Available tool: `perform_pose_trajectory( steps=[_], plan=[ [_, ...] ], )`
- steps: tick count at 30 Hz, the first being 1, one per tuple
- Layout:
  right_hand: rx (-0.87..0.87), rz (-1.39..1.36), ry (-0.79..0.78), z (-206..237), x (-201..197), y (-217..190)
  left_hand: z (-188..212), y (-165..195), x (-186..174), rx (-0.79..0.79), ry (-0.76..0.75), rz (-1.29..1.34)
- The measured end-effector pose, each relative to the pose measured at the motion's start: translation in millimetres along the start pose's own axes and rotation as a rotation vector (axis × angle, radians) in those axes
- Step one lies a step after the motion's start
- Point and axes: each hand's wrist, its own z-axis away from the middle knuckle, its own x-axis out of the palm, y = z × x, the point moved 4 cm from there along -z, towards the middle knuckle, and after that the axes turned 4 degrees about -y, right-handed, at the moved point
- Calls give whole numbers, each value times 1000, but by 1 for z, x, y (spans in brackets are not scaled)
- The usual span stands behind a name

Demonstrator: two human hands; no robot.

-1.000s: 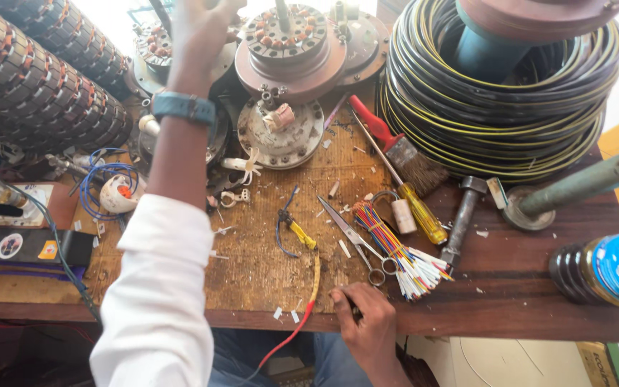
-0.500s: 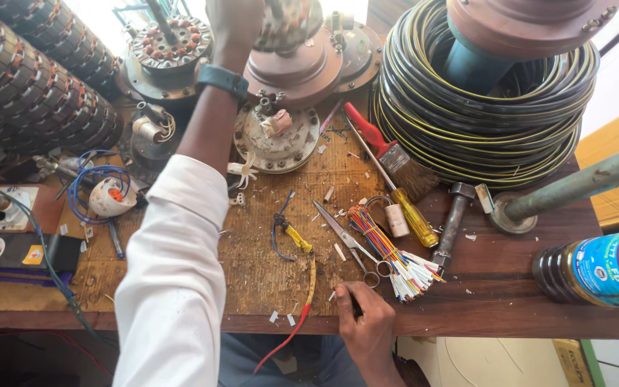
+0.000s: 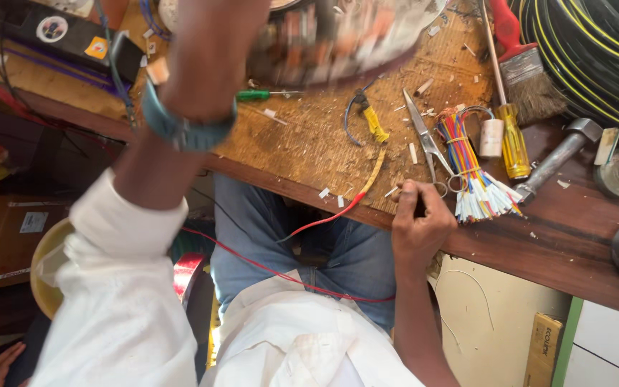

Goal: The person pours a yellow liquid from a plastic bottle onto a motor stator placed on a workbench, rotating the stator to cover different sections. The person uses pliers to adjust wires and continues pouring the liquid over the stator coils.

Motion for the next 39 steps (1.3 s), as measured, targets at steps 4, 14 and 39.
perform_pose_trajectory(
  steps=[4, 14, 39],
  plan=[
    [-3, -16, -18, 1, -4, -8, 66, -20, 11, -306, 39, 235],
    [-123, 118, -21, 13, 6, -7, 107, -116, 12, -640, 230, 558],
    [-363, 35, -313, -11, 96, -106, 233, -98, 39, -555, 458, 481]
  ],
)
